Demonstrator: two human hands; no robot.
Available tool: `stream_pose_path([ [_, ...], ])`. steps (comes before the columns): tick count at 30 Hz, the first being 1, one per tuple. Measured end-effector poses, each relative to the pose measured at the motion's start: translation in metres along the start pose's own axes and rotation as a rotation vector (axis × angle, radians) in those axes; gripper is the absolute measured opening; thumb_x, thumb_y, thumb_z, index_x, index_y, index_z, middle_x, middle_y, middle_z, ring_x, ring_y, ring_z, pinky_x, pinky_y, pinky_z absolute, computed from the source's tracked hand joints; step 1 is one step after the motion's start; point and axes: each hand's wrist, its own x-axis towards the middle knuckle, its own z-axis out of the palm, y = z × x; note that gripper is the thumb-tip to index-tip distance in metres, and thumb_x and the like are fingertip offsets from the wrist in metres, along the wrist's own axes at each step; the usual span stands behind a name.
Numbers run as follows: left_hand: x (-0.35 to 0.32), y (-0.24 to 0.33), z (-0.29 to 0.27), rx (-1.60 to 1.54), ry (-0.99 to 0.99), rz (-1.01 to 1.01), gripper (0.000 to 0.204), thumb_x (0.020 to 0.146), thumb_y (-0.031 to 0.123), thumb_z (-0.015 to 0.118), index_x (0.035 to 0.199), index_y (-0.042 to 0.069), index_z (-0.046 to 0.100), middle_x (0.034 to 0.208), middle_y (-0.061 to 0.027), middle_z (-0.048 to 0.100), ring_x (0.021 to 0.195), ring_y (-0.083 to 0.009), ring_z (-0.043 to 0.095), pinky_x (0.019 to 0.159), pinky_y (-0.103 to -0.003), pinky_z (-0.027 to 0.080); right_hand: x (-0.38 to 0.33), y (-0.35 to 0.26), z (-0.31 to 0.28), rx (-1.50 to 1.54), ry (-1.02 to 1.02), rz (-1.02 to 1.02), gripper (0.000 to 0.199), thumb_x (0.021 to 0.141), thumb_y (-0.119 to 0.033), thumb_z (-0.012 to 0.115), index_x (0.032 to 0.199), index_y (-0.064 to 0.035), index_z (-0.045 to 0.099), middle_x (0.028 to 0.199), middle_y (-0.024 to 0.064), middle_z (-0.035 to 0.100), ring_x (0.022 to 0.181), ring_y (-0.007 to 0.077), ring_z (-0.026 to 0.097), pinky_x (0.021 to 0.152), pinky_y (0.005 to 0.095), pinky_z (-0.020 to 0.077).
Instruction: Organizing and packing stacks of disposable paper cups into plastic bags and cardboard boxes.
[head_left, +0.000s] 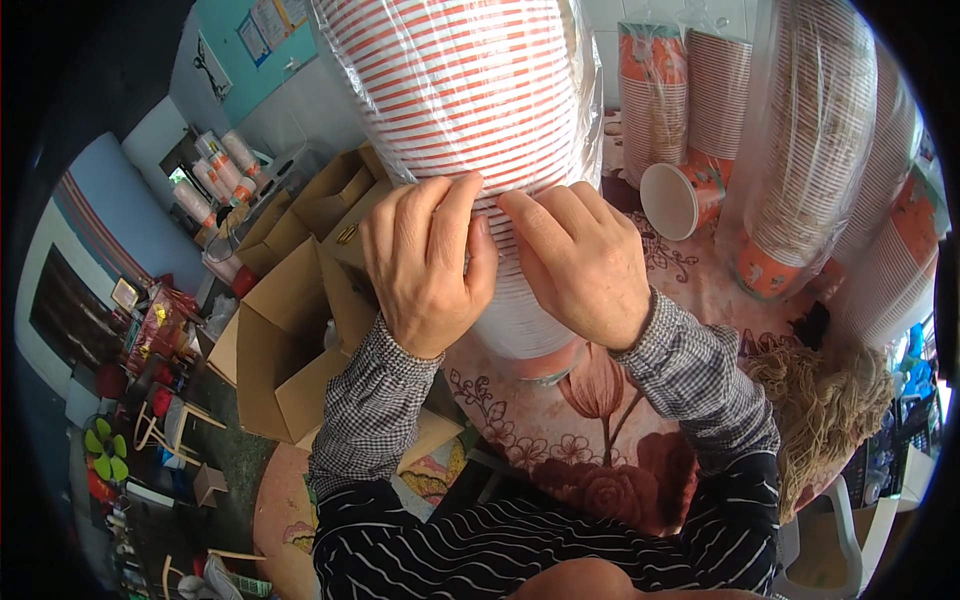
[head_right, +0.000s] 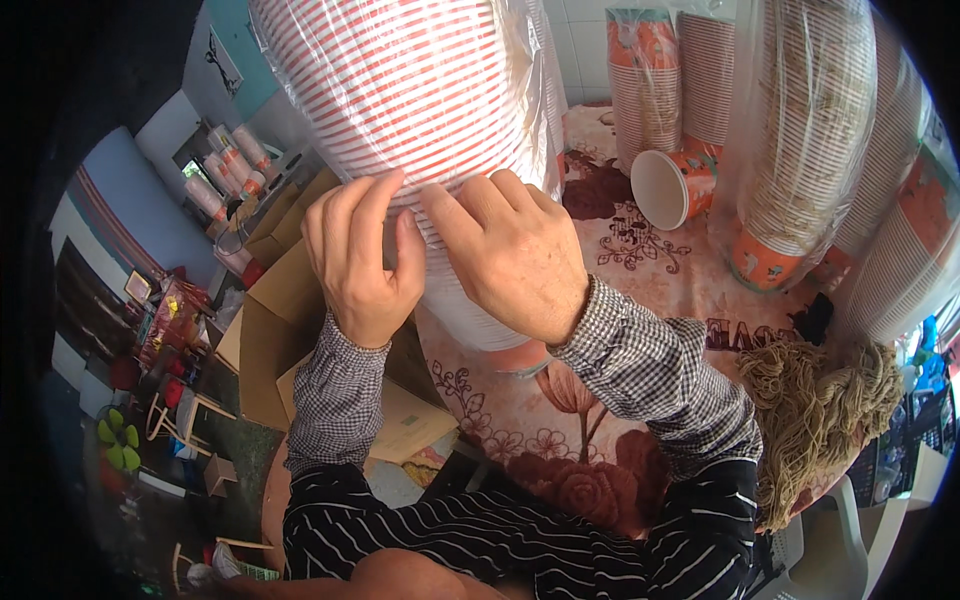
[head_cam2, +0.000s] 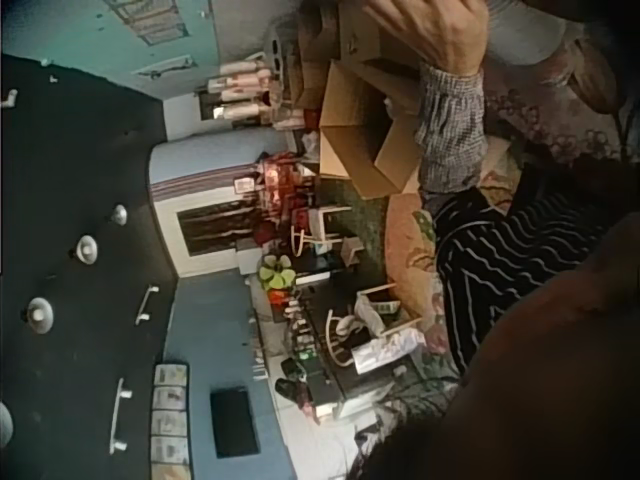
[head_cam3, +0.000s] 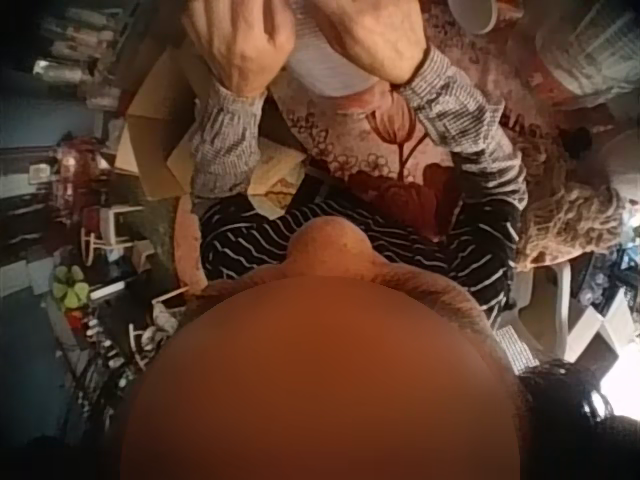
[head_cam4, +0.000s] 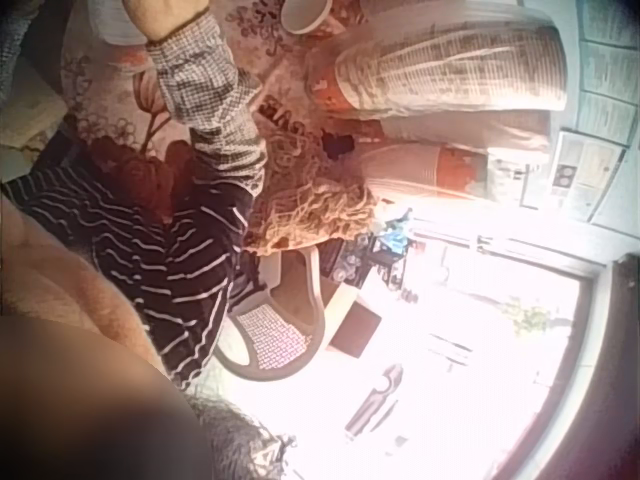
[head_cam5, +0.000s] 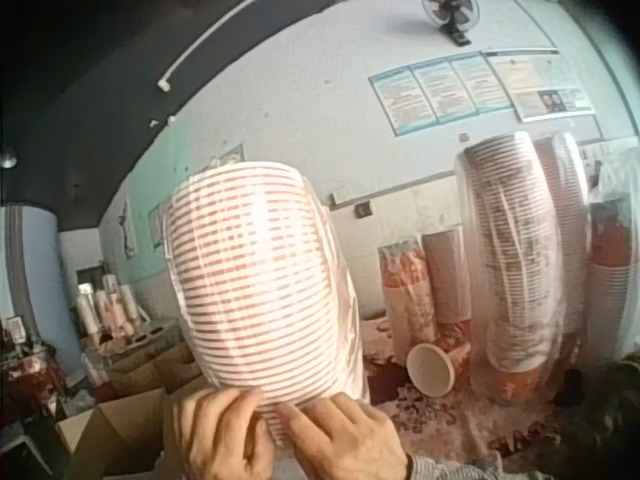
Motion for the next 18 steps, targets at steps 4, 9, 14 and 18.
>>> stream_pose_path([
  [4, 0.001, 0.000, 0.000, 0.002, -0.005, -0.005, 0.037, 0.082, 0.009, 0.069, 0.119, 0.007, 0.065, 0.112, -0.0066, 0.062, 0.102, -0.0279, 0.058, 0.087, -0.043, 0.045, 0.000, 0.000, 0.001, 0.005, 0.001, 0.000, 0.038, 0.076, -0.009, 0.068, 0.114, -0.0044, 0.063, 0.084, 0.0047, 0.053, 0.079, 0.0216, 0.058, 0.064, 0.0332, 0.0516],
  [9, 0.012, -0.004, -0.002, 0.031, 0.006, 0.042, 0.030, 0.084, 0.008, 0.068, 0.114, 0.008, 0.067, 0.104, -0.0048, 0.061, 0.098, -0.0262, 0.058, 0.086, -0.042, 0.045, 0.000, 0.001, 0.001, 0.005, 0.007, -0.005, 0.038, 0.076, -0.008, 0.068, 0.113, -0.0044, 0.063, 0.085, 0.0048, 0.053, 0.079, 0.0215, 0.058, 0.064, 0.0334, 0.0517],
  [14, 0.012, -0.004, 0.002, 0.023, 0.016, 0.030, 0.026, 0.084, 0.008, 0.068, 0.110, 0.009, 0.068, 0.102, -0.0045, 0.061, 0.096, -0.0258, 0.058, 0.086, -0.041, 0.045, -0.002, 0.003, 0.000, 0.000, -0.001, 0.002, 0.039, 0.075, -0.008, 0.068, 0.114, -0.0040, 0.063, 0.085, 0.0049, 0.054, 0.079, 0.0212, 0.058, 0.064, 0.0334, 0.0520],
  [18, 0.009, -0.003, -0.001, 0.041, 0.045, 0.024, 0.025, 0.084, 0.007, 0.068, 0.109, 0.008, 0.070, 0.104, -0.0041, 0.062, 0.098, -0.0254, 0.058, 0.088, -0.041, 0.045, -0.001, 0.001, 0.000, 0.011, -0.005, -0.001, 0.040, 0.075, -0.008, 0.068, 0.115, -0.0036, 0.063, 0.086, 0.0046, 0.055, 0.079, 0.0209, 0.058, 0.064, 0.0332, 0.0523],
])
